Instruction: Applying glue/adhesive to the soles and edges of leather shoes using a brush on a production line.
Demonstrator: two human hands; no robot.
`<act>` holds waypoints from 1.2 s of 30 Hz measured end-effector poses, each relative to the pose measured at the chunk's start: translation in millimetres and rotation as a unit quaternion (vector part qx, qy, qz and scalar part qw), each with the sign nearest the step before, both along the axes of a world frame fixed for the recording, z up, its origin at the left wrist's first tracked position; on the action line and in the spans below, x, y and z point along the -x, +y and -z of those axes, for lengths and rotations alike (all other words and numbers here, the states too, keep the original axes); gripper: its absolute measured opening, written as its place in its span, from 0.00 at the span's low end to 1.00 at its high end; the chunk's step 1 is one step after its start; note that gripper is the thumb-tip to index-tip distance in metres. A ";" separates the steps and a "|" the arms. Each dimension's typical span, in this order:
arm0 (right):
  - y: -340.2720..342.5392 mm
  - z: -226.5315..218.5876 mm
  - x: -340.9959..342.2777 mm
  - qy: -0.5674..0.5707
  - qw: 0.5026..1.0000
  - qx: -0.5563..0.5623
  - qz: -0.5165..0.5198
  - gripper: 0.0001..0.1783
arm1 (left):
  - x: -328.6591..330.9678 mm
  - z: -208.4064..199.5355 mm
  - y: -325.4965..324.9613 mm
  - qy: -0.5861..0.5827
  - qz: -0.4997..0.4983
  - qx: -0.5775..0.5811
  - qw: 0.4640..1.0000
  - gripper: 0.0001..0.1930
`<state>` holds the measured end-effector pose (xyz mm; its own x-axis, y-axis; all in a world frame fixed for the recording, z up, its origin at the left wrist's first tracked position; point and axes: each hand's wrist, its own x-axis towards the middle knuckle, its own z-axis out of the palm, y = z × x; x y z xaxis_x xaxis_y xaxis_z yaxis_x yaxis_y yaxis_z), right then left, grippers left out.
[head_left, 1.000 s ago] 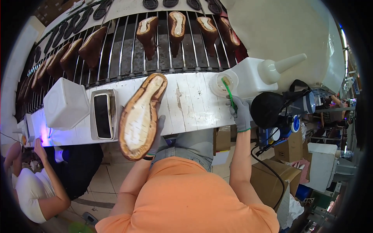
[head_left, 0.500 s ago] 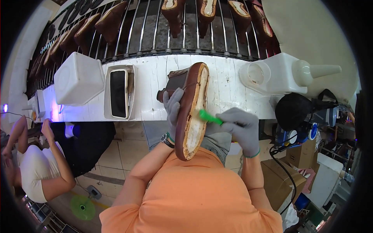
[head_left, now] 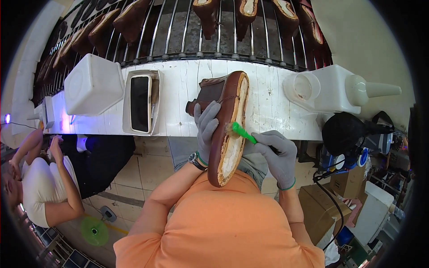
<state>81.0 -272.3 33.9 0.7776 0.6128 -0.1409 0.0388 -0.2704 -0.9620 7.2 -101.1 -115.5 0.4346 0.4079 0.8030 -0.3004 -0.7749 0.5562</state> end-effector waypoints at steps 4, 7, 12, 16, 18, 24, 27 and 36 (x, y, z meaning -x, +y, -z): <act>5.6 4.7 -6.3 0.006 0.999 0.010 0.033 0.13 | -1.8 -4.5 0.0 0.004 -0.006 -0.009 1.000 0.39; 10.1 11.2 -14.9 -0.002 0.998 0.036 0.043 0.13 | -2.2 -4.2 -1.2 0.012 -0.021 -0.026 0.999 0.41; 17.6 24.4 -34.0 -0.017 0.996 0.076 0.052 0.12 | 2.9 -10.6 -3.6 0.042 0.007 0.002 0.999 0.30; 27.6 42.5 -53.0 -0.059 0.992 0.078 0.077 0.11 | 1.5 -15.6 -5.5 0.041 0.003 0.000 0.999 0.30; 35.0 53.7 -66.6 -0.085 0.989 0.073 0.096 0.12 | -0.6 -16.6 -6.2 0.042 -0.005 -0.003 0.999 0.29; 35.9 58.7 -91.6 -0.080 0.992 0.065 0.067 0.12 | -0.8 -20.7 -4.4 0.048 -0.010 -0.009 0.999 0.31; 23.5 46.8 -90.4 -0.017 0.996 0.082 0.020 0.10 | 0.2 -22.4 -3.0 0.044 0.002 -0.013 0.999 0.32; 1.8 18.0 -49.9 0.031 0.998 0.029 -0.051 0.08 | -2.9 -13.5 1.5 0.028 -0.026 -0.053 0.998 0.37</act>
<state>130.9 -270.5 15.9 0.6995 0.6783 -0.2251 0.0092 -0.3235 -0.9462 10.1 -99.6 -102.0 0.4608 0.3450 0.8177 -0.2277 -0.8446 0.4846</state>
